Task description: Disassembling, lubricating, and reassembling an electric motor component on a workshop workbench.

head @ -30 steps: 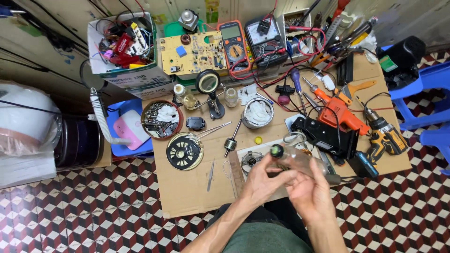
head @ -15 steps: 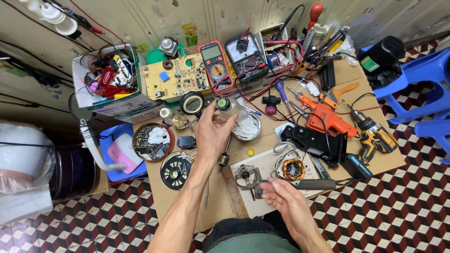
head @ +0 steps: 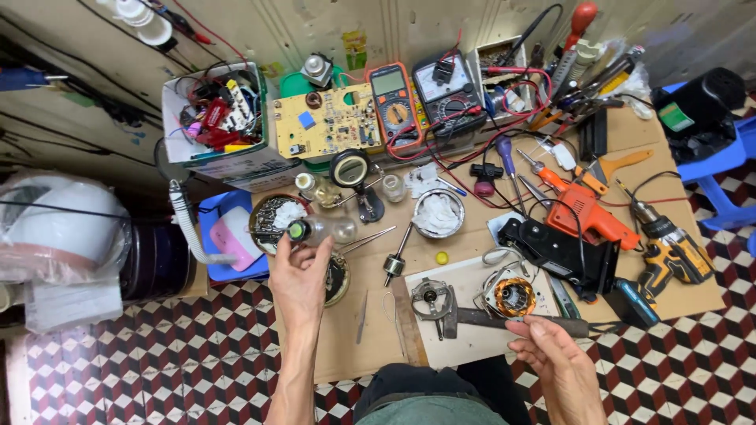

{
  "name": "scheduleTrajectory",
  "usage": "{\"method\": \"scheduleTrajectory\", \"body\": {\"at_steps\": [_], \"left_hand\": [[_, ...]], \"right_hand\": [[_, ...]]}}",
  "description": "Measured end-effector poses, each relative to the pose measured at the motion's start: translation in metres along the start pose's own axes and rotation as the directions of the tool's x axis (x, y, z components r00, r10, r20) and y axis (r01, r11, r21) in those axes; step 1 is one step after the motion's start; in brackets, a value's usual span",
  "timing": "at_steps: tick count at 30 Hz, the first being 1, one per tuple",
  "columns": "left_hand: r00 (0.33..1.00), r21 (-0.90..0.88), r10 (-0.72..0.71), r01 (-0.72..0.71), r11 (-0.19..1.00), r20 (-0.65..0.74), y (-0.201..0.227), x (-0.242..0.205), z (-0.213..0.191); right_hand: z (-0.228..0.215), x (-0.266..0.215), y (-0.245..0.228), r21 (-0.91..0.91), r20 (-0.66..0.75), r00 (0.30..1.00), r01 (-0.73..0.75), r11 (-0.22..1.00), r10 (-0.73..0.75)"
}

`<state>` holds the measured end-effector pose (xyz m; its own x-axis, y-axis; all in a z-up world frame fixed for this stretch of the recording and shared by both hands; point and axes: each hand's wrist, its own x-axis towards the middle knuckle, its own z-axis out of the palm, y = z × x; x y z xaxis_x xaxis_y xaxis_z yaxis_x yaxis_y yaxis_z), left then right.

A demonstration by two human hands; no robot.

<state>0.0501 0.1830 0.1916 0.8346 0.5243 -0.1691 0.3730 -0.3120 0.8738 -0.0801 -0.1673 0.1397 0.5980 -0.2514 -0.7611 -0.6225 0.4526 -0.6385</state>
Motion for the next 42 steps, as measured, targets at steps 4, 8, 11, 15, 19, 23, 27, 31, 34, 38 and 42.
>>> {"method": "scheduleTrajectory", "body": {"at_steps": [4,8,11,15,19,23,27,31,34,38,42], "left_hand": [[0.988,-0.045,0.044,-0.051,0.998,-0.147,-0.037,0.012,-0.031],[0.948,-0.192,0.072,-0.137,0.972,-0.311,-0.052,0.049,-0.056],[0.935,-0.275,0.124,-0.222,0.936,-0.332,-0.074,0.091,-0.057],[0.966,-0.281,0.151,-0.207,0.937,-0.209,-0.094,0.12,-0.042],[0.952,-0.153,0.106,-0.155,0.976,-0.287,-0.109,0.152,-0.038],[0.963,-0.076,0.149,-0.17,0.982,-0.226,-0.11,0.168,-0.034],[0.993,0.023,0.057,-0.055,0.998,-0.099,-0.105,0.173,-0.014],[0.98,-0.021,0.193,-0.194,0.981,-0.054,-0.122,0.193,0.006],[0.986,-0.008,0.142,-0.142,0.99,0.083,-0.122,0.201,0.017],[0.949,0.191,0.283,-0.305,0.933,0.136,-0.12,0.204,0.022],[0.978,0.228,0.167,-0.192,0.955,0.125,-0.116,0.192,0.016]], "right_hand": [[0.011,0.007,-0.004,-0.148,0.069,0.998,0.023,0.989,-0.012],[0.01,0.027,0.016,-0.209,0.071,0.997,0.005,0.978,0.01],[0.019,0.03,0.025,-0.26,0.064,0.998,0.004,0.966,0.013],[0.025,0.041,0.036,-0.319,0.115,0.992,-0.009,0.948,0.048],[0.038,0.037,0.037,-0.335,0.132,0.991,0.011,0.942,0.036],[0.047,0.039,0.041,-0.379,0.115,0.992,-0.009,0.925,0.057],[0.047,0.047,0.047,-0.392,0.102,0.993,-0.018,0.92,0.063],[0.039,0.054,0.051,-0.406,0.126,0.991,0.002,0.914,0.054],[0.037,0.055,0.054,-0.417,0.121,0.991,-0.004,0.909,0.06],[0.034,0.056,0.058,-0.402,0.119,0.989,-0.028,0.915,0.083],[0.034,0.05,0.058,-0.374,0.144,0.988,0.004,0.927,0.054]]}}
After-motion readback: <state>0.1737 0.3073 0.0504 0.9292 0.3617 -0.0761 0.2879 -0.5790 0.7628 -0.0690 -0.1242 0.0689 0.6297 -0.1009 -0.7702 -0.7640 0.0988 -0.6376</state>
